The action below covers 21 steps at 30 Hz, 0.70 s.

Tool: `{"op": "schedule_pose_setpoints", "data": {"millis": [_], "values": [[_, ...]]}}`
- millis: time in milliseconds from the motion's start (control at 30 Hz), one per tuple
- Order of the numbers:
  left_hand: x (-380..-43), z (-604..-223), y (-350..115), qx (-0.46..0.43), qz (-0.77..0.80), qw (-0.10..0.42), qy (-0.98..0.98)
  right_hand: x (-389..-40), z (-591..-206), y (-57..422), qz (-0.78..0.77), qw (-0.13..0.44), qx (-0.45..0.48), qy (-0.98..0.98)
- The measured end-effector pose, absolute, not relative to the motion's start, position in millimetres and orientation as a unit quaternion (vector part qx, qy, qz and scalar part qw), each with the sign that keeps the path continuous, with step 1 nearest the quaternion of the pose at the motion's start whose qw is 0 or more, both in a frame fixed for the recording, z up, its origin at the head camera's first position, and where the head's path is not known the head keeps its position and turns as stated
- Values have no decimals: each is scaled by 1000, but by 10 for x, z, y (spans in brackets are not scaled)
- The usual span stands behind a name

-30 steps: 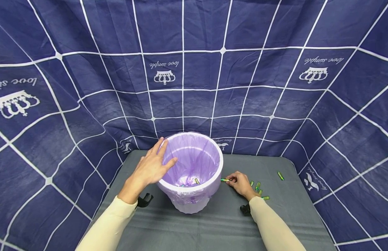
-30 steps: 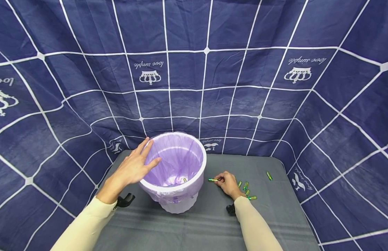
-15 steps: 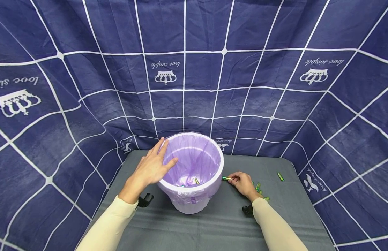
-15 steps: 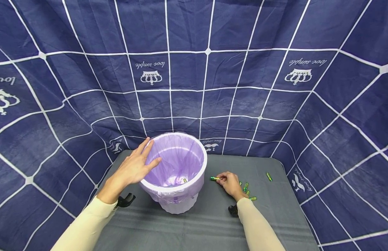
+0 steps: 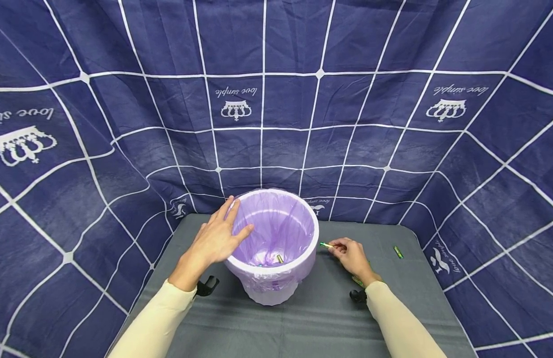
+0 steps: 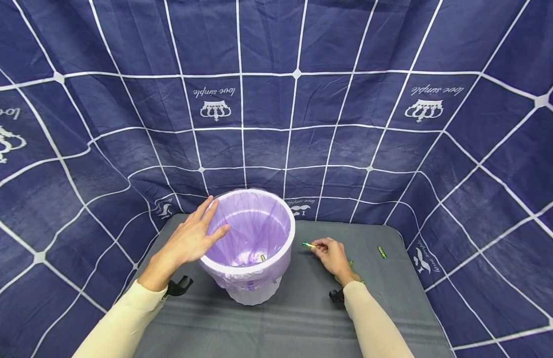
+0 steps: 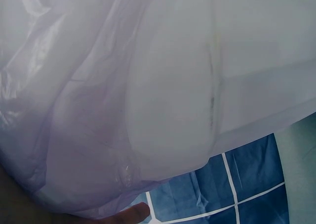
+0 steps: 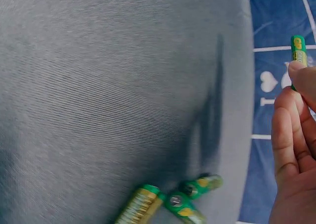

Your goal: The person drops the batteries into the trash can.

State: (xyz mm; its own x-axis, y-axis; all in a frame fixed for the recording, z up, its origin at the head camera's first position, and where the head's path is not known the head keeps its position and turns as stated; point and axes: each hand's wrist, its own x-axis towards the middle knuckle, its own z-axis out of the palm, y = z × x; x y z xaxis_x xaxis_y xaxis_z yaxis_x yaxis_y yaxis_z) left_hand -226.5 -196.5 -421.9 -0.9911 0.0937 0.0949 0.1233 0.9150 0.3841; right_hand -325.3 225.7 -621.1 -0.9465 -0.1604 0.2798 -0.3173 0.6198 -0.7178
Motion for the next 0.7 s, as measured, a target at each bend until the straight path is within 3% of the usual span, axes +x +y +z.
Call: {"op": "schedule_pose_setpoints", "data": {"millis": [367,700], "values": [[-2264,-4209,-1982,-54,-202,36,-977,-3259,-5853,2320,394,158,160,-891],[-2267,-4208,-1970,-55,-200,35,-978,-3189,-5461,2320,391,178,167,-887]]}}
